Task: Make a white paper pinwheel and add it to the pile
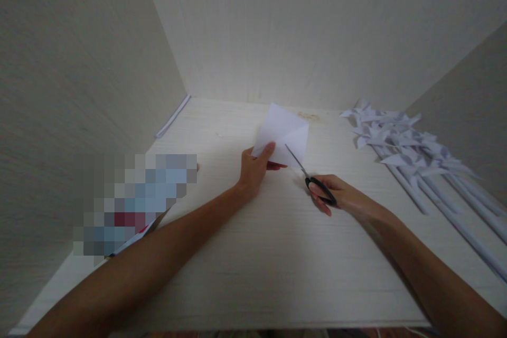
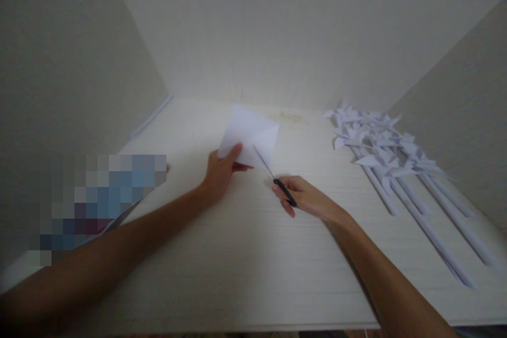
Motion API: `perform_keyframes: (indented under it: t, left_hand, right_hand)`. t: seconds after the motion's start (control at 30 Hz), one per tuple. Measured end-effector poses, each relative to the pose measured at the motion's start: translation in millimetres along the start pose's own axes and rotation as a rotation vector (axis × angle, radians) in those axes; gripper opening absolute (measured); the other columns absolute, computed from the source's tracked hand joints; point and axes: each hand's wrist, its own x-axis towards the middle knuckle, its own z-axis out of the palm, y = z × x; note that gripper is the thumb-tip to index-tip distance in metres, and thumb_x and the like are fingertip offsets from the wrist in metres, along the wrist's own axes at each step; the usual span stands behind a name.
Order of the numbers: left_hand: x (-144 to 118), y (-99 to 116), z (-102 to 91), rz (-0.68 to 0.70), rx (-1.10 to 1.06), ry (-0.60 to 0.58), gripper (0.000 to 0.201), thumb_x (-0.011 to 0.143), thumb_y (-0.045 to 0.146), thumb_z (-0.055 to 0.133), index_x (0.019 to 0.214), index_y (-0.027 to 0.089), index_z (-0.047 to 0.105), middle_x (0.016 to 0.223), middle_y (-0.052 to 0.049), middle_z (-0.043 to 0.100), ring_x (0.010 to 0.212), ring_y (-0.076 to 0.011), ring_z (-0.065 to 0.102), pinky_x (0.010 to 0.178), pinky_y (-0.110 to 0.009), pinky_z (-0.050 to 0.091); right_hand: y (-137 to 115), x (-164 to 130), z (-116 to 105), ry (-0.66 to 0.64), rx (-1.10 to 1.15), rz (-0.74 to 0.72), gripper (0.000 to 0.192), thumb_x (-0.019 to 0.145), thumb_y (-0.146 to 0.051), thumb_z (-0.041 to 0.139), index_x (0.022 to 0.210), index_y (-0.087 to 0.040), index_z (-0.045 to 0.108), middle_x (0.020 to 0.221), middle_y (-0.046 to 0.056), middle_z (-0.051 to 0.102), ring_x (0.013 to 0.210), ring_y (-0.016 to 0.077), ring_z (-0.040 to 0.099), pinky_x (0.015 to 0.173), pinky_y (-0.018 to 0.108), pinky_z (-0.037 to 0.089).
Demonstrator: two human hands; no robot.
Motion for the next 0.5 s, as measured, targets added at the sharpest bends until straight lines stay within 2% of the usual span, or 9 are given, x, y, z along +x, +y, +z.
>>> perform_keyframes:
  t: [0.3,0.5]
  left_hand:
    - [1.8,-2.2,-1.3,0.009,0.002,-0.016,0.033,0.064,0.043,0.061,0.071,0.010,0.061,0.061,-0.005,0.064,0.045,-0.0123,0.059,0.043,-0.021,0.047]
    - [0.7,-1.0,-0.8,-0.001,-0.006,-0.015,0.033,0.064,0.042,0.062,0.069,0.010,0.060,0.060,-0.005,0.064,0.046,-0.0125,0.059,0.042,-0.020,0.047]
  right_hand:
    - [1.3,0.7,-0.7,0.003,-0.050,-0.017,0.051,0.076,-0.064,0.035,0.054,-0.018,0.041,0.040,-0.003,0.044,0.040,0.0076,0.037,0.045,0.024,0.026]
    - [2.7,1.1,-1.2,-0.005,-0.032,0.000,0.048,0.076,-0.063,0.037,0.059,-0.018,0.041,0.041,-0.003,0.046,0.041,0.0080,0.038,0.045,0.024,0.027]
